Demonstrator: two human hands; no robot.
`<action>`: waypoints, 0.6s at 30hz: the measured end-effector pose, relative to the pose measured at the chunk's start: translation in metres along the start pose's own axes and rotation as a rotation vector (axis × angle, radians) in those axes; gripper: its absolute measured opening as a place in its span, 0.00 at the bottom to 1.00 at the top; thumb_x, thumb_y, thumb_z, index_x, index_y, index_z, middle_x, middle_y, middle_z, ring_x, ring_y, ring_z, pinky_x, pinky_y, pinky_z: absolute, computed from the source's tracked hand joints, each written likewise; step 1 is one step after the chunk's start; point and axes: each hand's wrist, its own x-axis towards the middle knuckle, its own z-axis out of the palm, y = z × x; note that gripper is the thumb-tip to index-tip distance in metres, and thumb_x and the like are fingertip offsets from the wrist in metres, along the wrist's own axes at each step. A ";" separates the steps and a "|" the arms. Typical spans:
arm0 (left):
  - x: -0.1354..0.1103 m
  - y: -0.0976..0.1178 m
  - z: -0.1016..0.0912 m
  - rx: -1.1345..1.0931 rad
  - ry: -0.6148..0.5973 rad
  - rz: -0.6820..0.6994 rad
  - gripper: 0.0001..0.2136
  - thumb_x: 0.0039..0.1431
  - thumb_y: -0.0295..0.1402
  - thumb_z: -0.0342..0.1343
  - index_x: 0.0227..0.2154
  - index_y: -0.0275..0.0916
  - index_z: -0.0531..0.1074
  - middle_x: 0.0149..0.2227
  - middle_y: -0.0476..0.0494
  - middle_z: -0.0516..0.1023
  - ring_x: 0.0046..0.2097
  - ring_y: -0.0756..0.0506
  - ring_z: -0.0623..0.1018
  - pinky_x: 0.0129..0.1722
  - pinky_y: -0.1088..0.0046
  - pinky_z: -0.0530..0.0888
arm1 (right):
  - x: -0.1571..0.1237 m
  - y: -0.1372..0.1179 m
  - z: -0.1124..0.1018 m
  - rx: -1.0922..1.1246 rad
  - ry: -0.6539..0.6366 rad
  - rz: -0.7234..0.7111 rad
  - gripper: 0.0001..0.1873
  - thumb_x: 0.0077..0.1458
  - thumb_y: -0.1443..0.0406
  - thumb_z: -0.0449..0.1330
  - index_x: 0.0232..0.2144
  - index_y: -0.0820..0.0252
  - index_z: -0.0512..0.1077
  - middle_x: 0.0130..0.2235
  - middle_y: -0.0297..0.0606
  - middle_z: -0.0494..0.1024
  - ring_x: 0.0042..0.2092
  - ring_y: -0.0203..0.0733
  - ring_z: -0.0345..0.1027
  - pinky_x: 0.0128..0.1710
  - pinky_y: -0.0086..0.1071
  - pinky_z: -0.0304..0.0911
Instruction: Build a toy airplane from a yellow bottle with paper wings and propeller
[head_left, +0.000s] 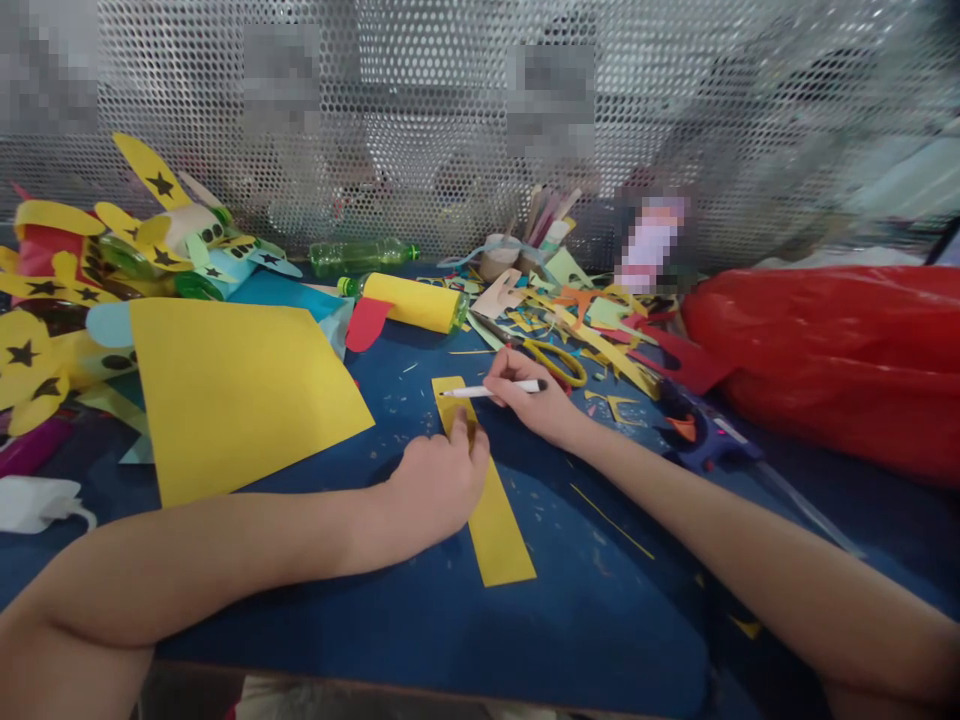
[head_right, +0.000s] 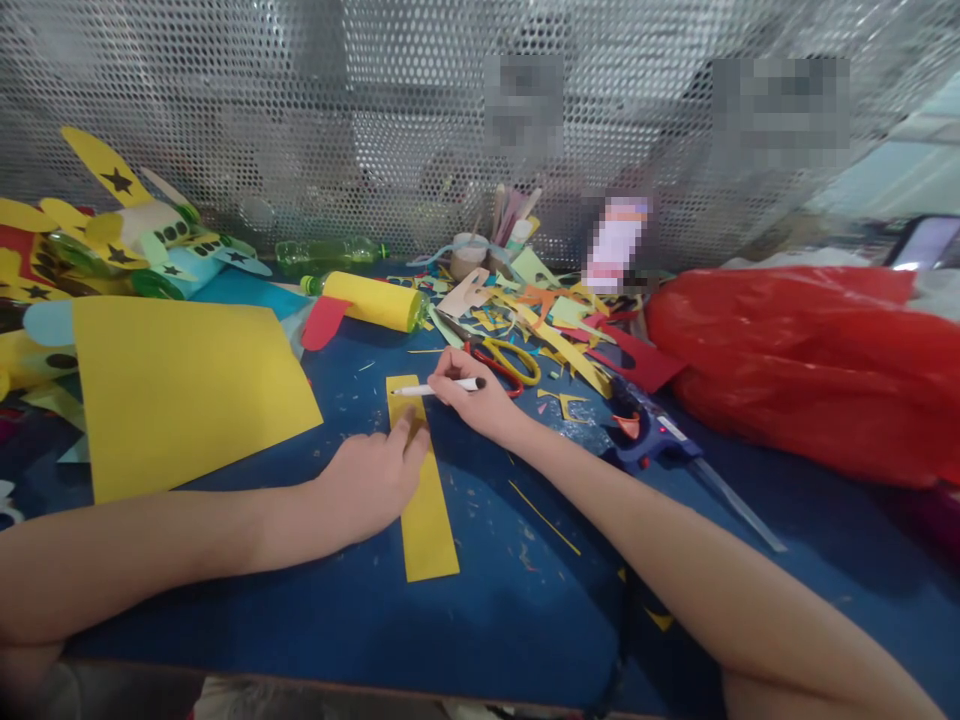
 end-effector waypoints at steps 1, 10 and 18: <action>0.000 0.000 0.000 0.000 -0.003 0.002 0.24 0.59 0.24 0.45 0.60 0.27 0.61 0.57 0.15 0.66 0.33 0.40 0.80 0.25 0.67 0.75 | 0.000 0.000 0.000 -0.001 -0.003 0.000 0.10 0.54 0.62 0.57 0.25 0.55 0.59 0.20 0.27 0.63 0.23 0.33 0.54 0.25 0.31 0.50; 0.001 0.000 0.001 -0.008 0.007 0.003 0.25 0.59 0.24 0.45 0.60 0.26 0.60 0.58 0.15 0.64 0.34 0.40 0.80 0.25 0.67 0.75 | 0.000 0.000 0.002 0.012 -0.040 0.004 0.10 0.54 0.62 0.57 0.25 0.56 0.60 0.20 0.26 0.63 0.23 0.33 0.53 0.25 0.31 0.50; 0.002 0.001 0.000 -0.048 -0.023 -0.012 0.25 0.59 0.26 0.48 0.61 0.28 0.60 0.58 0.14 0.64 0.38 0.37 0.81 0.27 0.66 0.76 | 0.000 0.000 0.003 -0.039 0.003 0.016 0.11 0.54 0.61 0.57 0.25 0.55 0.59 0.21 0.27 0.63 0.24 0.33 0.54 0.24 0.31 0.49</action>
